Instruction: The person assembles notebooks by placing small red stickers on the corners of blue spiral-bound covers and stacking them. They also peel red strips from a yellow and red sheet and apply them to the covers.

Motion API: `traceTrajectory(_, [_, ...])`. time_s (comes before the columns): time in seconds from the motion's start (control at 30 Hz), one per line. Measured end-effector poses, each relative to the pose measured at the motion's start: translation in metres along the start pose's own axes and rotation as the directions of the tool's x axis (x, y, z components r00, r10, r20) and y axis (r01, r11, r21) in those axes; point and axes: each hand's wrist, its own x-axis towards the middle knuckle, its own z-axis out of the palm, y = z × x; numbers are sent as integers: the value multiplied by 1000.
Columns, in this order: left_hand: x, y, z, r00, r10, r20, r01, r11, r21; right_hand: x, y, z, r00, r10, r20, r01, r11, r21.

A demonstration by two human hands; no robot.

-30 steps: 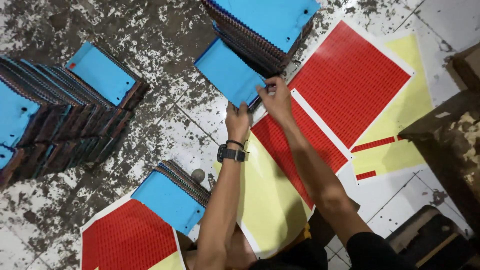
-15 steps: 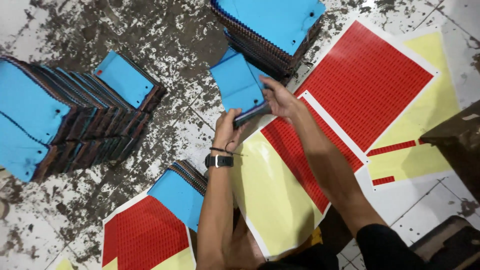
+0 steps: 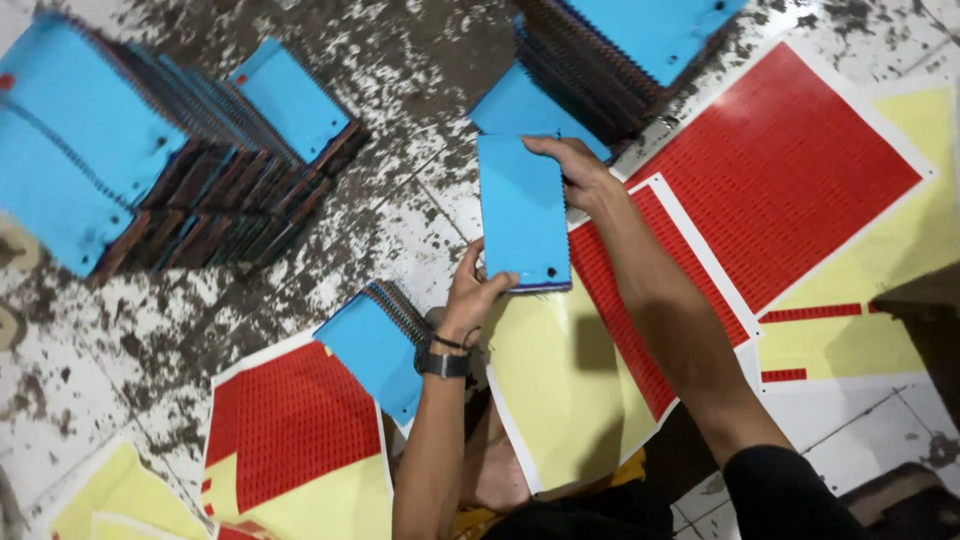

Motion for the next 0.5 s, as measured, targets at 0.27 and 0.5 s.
traceTrajectory(0.27, [-95, -49, -29, 970, 172, -171, -202, 964, -173, -7, 75, 40, 976, 136, 170, -113, 984, -136])
traceTrajectory(0.5, [-188, -76, -53, 909, 180, -375, -272, 940, -206, -135, 92, 193, 906, 247, 345, -108, 920, -377])
